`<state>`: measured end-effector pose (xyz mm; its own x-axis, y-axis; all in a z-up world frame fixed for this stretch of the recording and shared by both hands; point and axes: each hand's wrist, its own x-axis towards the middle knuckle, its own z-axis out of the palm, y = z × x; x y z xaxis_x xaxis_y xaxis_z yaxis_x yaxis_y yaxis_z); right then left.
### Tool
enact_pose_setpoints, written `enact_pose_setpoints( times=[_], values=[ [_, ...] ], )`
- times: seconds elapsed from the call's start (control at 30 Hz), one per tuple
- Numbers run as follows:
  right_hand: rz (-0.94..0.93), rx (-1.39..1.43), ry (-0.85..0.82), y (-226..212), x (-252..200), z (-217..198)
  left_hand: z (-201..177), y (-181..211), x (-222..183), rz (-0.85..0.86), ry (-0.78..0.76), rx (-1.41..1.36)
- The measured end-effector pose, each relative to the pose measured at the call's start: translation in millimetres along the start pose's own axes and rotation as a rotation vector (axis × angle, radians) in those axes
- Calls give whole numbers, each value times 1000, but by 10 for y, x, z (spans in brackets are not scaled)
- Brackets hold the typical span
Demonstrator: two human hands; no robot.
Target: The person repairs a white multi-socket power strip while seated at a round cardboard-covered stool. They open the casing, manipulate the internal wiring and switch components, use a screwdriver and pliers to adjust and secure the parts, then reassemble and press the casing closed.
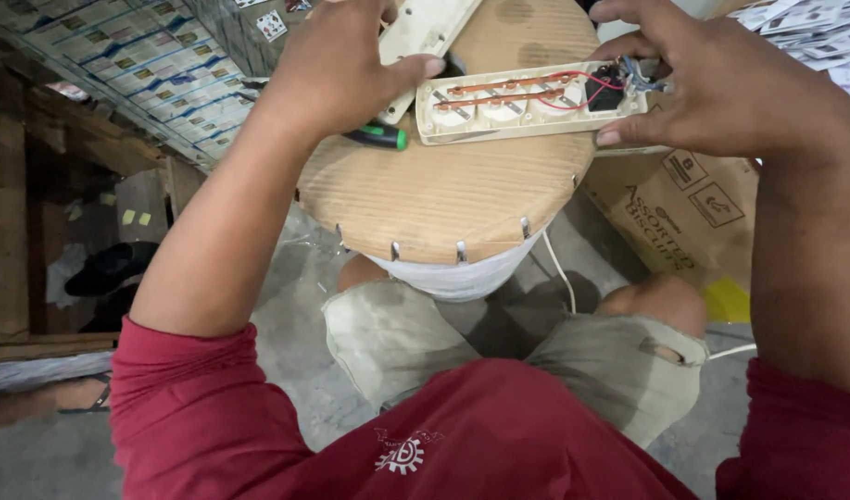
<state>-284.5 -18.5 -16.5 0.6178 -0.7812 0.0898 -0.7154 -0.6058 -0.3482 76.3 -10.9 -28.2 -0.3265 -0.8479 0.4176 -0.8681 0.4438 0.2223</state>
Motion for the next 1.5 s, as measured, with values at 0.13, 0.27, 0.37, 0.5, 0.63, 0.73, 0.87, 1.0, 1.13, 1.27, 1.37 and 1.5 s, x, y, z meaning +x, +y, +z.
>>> enact_pose_setpoints(
  times=[0.13, 0.27, 0.37, 0.5, 0.63, 0.73, 0.87, 1.0, 1.13, 1.27, 1.37, 1.5],
  values=[
    [-8, 35, 19, -4, 2, -4, 94, -190, 65, 125, 96, 26],
    [3, 36, 13, -21, -1, -28, -9, 40, 201, 3, -11, 3],
    [-57, 58, 46, 27, 0, -6, 28, 94, 327, -15, -68, 113],
    [-180, 177, 120, 91, -24, 23, 127, 16, 431, 116, -25, 286],
    [-182, 205, 153, 264, -13, 108, 145, -31, 472, 144, -31, 309],
    [-122, 166, 163, 306, -9, 142, 158, -88, 511, 119, -52, 334],
    [-154, 174, 186, 313, 4, 147, 87, -118, 552, 40, -117, 299],
    [-187, 179, 193, 293, 12, 129, -22, -125, 539, 102, -29, 336],
    [-161, 166, 188, 235, 15, 107, -174, -54, 497, 35, -46, 280],
    [-189, 210, 197, 252, 33, 101, -370, 153, 403, 129, -33, 119],
    [-262, 248, 226, 250, 11, 80, -532, 549, 345, 321, -6, -51],
    [-253, 253, 236, 277, 11, 118, -546, 728, 304, 444, -127, -217]
  ],
)
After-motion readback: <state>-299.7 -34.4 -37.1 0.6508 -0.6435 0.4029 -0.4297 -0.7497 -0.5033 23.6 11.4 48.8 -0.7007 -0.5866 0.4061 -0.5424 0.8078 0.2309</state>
